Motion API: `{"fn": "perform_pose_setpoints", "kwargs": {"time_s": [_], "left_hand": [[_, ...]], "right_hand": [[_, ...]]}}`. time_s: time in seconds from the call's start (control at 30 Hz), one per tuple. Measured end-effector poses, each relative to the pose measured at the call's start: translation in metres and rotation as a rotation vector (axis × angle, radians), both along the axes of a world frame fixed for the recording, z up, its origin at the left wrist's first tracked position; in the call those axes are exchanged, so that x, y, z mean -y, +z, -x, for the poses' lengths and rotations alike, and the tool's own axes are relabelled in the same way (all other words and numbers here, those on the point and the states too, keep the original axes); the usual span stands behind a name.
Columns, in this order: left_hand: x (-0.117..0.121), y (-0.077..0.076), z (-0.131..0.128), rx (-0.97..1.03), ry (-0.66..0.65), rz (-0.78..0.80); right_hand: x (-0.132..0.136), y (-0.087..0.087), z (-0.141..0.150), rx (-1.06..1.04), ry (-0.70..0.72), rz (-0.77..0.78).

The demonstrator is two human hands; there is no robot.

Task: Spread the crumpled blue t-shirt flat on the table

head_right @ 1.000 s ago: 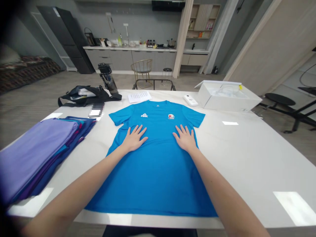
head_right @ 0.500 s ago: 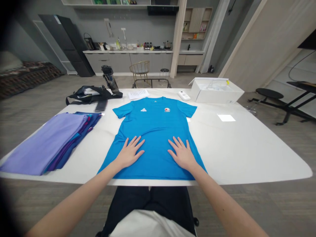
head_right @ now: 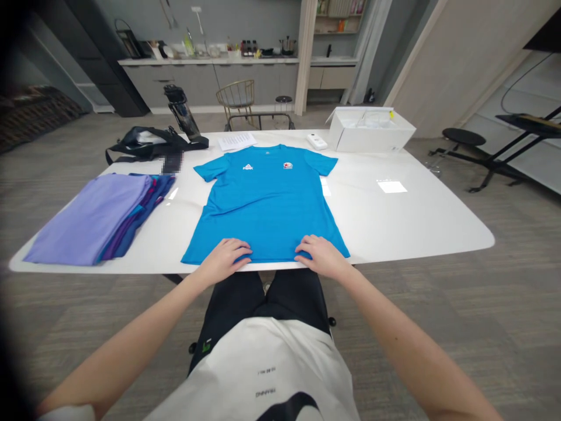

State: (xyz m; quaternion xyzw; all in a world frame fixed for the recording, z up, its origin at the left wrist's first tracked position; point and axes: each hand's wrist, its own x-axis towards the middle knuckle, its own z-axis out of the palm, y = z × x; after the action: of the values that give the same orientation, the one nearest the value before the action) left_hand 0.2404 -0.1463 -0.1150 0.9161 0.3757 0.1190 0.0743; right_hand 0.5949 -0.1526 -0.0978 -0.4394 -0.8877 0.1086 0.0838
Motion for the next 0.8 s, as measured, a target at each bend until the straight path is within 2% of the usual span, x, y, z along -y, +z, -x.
{"fn": "perform_pose_setpoints", "kwargs": {"time_s": [0.1,0.33,0.5,0.57,0.63,0.7,0.8], "left_hand": [[0.007,-0.003,-0.009,-0.042,0.021,-0.064],[0.019,-0.002,-0.038,0.049,0.226,-0.183],[0.019,-0.001,-0.051,0.023,0.238,-0.21],[0.018,-0.002,-0.05,-0.021,0.206,-0.213],[0.017,-0.002,-0.045,-0.049,0.166,-0.205],[0.018,-0.002,-0.038,-0.067,0.139,-0.197],[0.023,-0.002,-0.025,-0.111,0.127,-0.203]], "right_hand": [[0.01,-0.005,0.003,0.055,-0.022,-0.045],[0.028,-0.006,0.034,0.012,-0.206,-0.178],[0.033,-0.011,0.059,0.077,-0.323,-0.248],[0.03,-0.013,0.059,0.114,-0.314,-0.239],[0.027,-0.013,0.053,0.135,-0.245,-0.217],[0.026,-0.012,0.041,0.148,-0.169,-0.195],[0.028,-0.01,0.022,0.179,-0.134,-0.19]]}}
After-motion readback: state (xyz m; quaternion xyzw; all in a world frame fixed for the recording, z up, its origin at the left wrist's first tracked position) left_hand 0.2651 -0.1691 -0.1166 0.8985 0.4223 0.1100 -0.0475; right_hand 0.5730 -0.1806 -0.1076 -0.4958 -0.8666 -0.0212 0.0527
